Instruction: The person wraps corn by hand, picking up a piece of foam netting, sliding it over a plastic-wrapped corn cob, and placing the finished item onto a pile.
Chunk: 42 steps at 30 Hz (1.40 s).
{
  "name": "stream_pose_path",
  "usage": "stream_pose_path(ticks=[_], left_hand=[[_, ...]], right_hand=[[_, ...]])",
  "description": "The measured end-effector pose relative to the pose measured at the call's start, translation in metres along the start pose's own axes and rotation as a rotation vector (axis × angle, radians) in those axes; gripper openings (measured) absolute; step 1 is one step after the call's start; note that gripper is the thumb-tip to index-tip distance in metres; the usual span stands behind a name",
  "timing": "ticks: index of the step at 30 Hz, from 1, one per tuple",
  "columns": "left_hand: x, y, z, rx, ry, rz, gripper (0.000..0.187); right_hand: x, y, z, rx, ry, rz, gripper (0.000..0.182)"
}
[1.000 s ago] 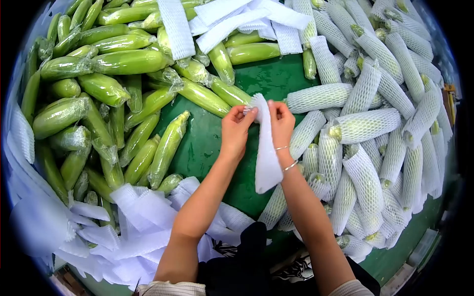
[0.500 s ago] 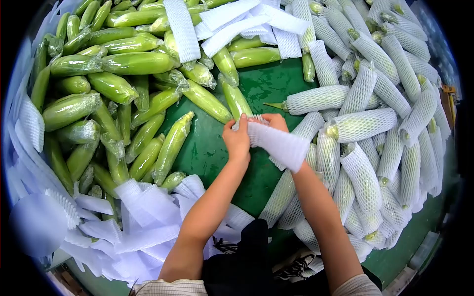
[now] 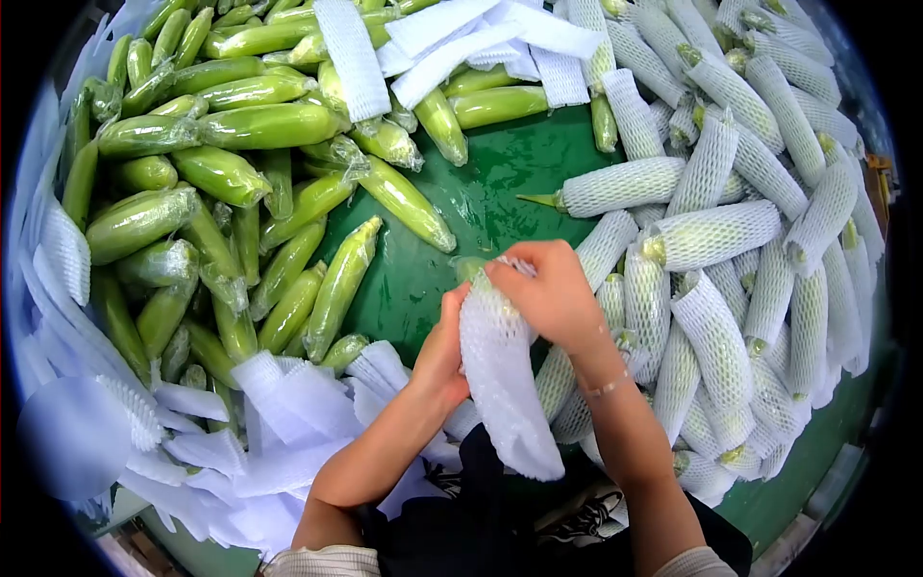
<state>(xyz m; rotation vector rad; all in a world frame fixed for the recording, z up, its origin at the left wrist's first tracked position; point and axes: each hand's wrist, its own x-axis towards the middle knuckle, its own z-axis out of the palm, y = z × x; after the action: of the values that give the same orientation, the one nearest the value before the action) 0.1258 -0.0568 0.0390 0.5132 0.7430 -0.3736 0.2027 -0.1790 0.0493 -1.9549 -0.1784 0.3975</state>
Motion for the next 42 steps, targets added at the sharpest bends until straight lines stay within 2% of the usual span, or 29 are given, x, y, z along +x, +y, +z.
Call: stream_pose_path(ticks=[4, 6, 10, 13, 14, 15, 16, 17, 18, 19, 20, 22, 24, 25, 26, 27, 28, 29, 30, 31, 32, 34, 36, 37, 38, 39, 40, 41, 42], left_hand=[[0.021, 0.012, -0.014, 0.131, 0.223, 0.178, 0.030], [0.040, 0.016, -0.020, 0.116, 0.255, 0.288, 0.022], [0.094, 0.011, -0.048, 0.205, 0.286, 0.639, 0.013], [0.126, 0.005, -0.067, 0.315, 0.334, 0.786, 0.015], [0.137, 0.006, -0.070, 0.370, 0.377, 0.860, 0.016], [0.153, -0.001, -0.090, 0.302, 0.354, 0.841, 0.017], [0.169, -0.010, -0.101, 0.252, 0.388, 0.840, 0.029], [0.155, -0.007, -0.084, 0.293, 0.290, 0.684, 0.037], [0.148, -0.012, -0.065, 0.374, 0.215, 0.551, 0.034], [0.159, -0.014, -0.067, 0.230, 0.057, 0.507, 0.033], [0.119, -0.013, -0.016, 0.341, -0.019, 0.500, 0.028], [0.091, -0.025, 0.041, 0.525, -0.024, 0.523, 0.022], [0.086, -0.037, 0.068, 0.909, -0.282, 0.653, 0.022], [0.084, -0.043, 0.077, 0.864, -0.381, 0.644, 0.024], [0.084, -0.042, 0.080, 0.813, -0.460, 0.590, 0.020], [0.086, -0.040, 0.074, 0.768, -0.480, 0.517, 0.011], [0.090, -0.034, 0.061, 0.727, -0.447, 0.423, 0.009], [0.095, -0.029, 0.045, 0.755, -0.350, 0.434, 0.008], [0.096, -0.024, 0.027, 0.784, -0.262, 0.443, 0.007], [0.095, -0.017, 0.006, 0.784, -0.204, 0.454, 0.007], [0.093, -0.009, -0.014, 0.814, -0.134, 0.503, 0.007], [0.092, 0.004, -0.048, 0.950, 0.011, 0.614, 0.007], [0.080, 0.018, -0.075, 1.017, 0.125, 0.656, 0.006], [0.073, 0.024, -0.083, 1.022, 0.186, 0.717, 0.006], [0.065, 0.027, -0.091, 1.024, 0.242, 0.770, 0.005], [0.060, 0.033, -0.103, 0.996, 0.265, 0.796, 0.005], [0.050, 0.042, -0.108, 1.057, 0.334, 0.866, 0.006], [0.041, 0.050, -0.113, 1.060, 0.369, 0.925, 0.006], [0.027, 0.058, -0.119, 1.074, 0.413, 0.974, 0.005]], right_hand=[[0.028, 0.034, 0.018, 0.154, 0.013, 0.146, 0.026], [0.040, 0.043, 0.039, 0.569, 0.101, 0.342, 0.027], [0.077, 0.146, 0.105, 0.639, 0.371, 0.379, 0.027], [0.069, 0.131, 0.104, 0.364, 0.572, 0.388, 0.032], [0.064, 0.111, 0.096, 0.361, 0.600, 0.302, 0.035], [0.053, 0.099, 0.079, 0.143, 0.535, 0.135, 0.036], [0.042, 0.092, 0.077, 0.230, 0.636, -0.029, 0.035], [0.030, 0.108, 0.072, 0.148, 0.467, -0.290, 0.043], [0.011, 0.092, 0.059, -0.079, 0.210, -0.316, 0.068], [-0.003, 0.075, 0.037, -0.017, 0.126, -0.326, 0.092], [-0.009, 0.056, 0.011, 0.048, 0.105, -0.351, 0.098], [-0.019, 0.043, -0.039, 0.118, 0.119, -0.043, 0.095], [-0.028, 0.031, -0.103, -0.025, 0.316, 0.008, 0.090], [-0.031, 0.014, -0.141, -0.180, 0.440, 0.171, 0.092], [-0.034, -0.011, -0.180, -0.568, 0.641, 0.156, 0.096], [-0.028, 0.003, -0.234, -0.782, 0.802, 0.099, 0.080], [-0.025, 0.063, -0.336, -1.443, 0.804, -0.245, 0.071], [-0.019, -0.014, -0.339, -1.053, 0.834, 0.061, 0.064], [-0.015, 0.011, -0.414, -1.394, 0.880, -0.309, 0.063], [-0.008, 0.003, -0.437, -1.464, 0.907, -0.241, 0.062], [-0.003, -0.006, -0.431, -1.515, 0.938, 0.033, 0.059], [0.011, -0.018, -0.354, -1.941, 1.058, -0.225, 0.059], [0.033, -0.018, -0.236, -1.438, 0.732, -0.564, 0.061], [0.036, -0.018, -0.156, -0.864, 0.489, -0.400, 0.055], [0.039, -0.001, -0.099, -0.792, 0.339, -0.458, 0.048], [0.048, 0.017, -0.044, -0.581, 0.217, -0.383, 0.038], [0.051, 0.035, 0.000, -0.728, 0.011, -0.365, 0.031], [0.046, 0.037, 0.041, -0.646, -0.196, -0.295, 0.043], [0.031, 0.037, 0.080, -0.456, -0.248, -0.359, 0.047]])
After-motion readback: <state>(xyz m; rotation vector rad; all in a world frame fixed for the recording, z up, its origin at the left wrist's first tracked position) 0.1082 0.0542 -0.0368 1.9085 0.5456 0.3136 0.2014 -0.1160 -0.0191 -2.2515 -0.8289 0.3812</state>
